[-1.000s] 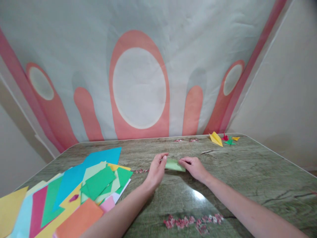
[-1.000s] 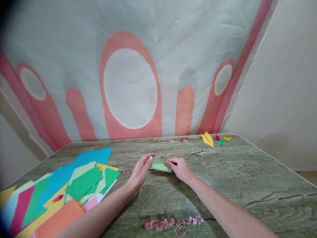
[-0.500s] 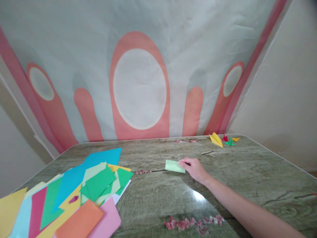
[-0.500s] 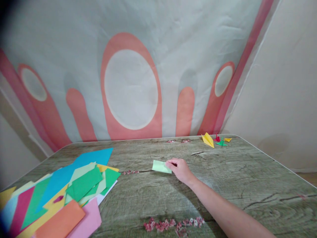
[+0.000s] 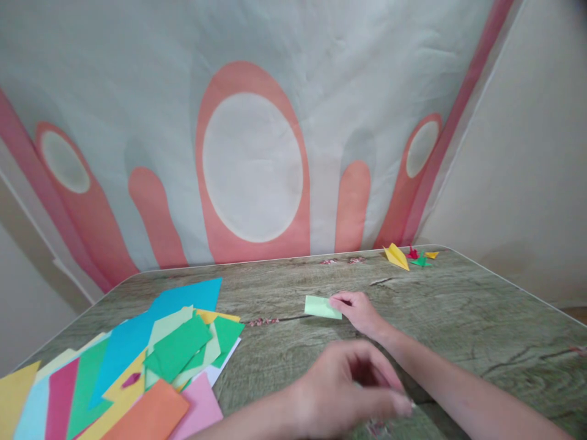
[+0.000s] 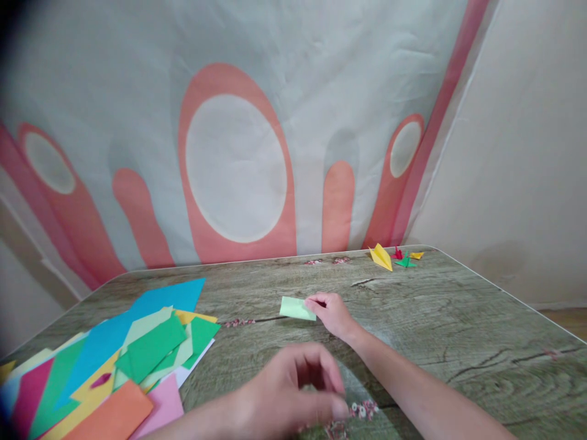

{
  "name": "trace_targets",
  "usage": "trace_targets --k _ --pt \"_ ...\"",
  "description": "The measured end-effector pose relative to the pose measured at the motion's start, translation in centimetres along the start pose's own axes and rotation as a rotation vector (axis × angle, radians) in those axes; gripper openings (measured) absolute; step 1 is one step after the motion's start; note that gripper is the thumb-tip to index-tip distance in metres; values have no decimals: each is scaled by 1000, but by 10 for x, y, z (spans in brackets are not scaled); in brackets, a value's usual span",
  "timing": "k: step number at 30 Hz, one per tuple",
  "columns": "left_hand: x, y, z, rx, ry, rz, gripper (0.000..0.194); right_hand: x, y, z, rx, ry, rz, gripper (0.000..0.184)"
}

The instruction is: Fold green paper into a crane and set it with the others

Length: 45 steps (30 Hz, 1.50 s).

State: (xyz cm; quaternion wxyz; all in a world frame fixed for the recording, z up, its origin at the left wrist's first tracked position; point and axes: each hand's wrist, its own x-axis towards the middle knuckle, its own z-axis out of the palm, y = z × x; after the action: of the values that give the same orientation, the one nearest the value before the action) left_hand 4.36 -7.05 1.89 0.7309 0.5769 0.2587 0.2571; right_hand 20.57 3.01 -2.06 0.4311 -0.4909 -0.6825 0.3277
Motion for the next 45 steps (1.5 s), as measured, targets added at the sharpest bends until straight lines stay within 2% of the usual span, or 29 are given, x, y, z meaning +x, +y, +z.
trace_targets --k 2,3,4,6,8,12,19,31,45 --pt "21 17 -21 3 442 53 34 1 0 -1 30 22 8 31" --pt "27 19 -31 -58 604 60 36 2 0 -1 46 36 15 32" --pt "31 18 -40 -125 730 58 38 2 -1 -1 62 51 23 33" --pt "36 11 -53 -233 811 76 38 2 -4 0 90 85 38 34" --pt "39 4 -58 -297 730 85 37 0 -9 1 99 111 36 33" --pt "45 -1 -57 -388 655 65 36 -7 -21 7 78 107 -18 30" --pt "49 -9 -64 -364 707 36 37 -10 -25 8 5 76 -111 28" --pt "48 -17 -74 -125 717 42 33 -6 -17 5 8 71 -84 28" --pt "43 -5 -68 -291 671 73 32 -1 -11 0 8 59 -42 30"
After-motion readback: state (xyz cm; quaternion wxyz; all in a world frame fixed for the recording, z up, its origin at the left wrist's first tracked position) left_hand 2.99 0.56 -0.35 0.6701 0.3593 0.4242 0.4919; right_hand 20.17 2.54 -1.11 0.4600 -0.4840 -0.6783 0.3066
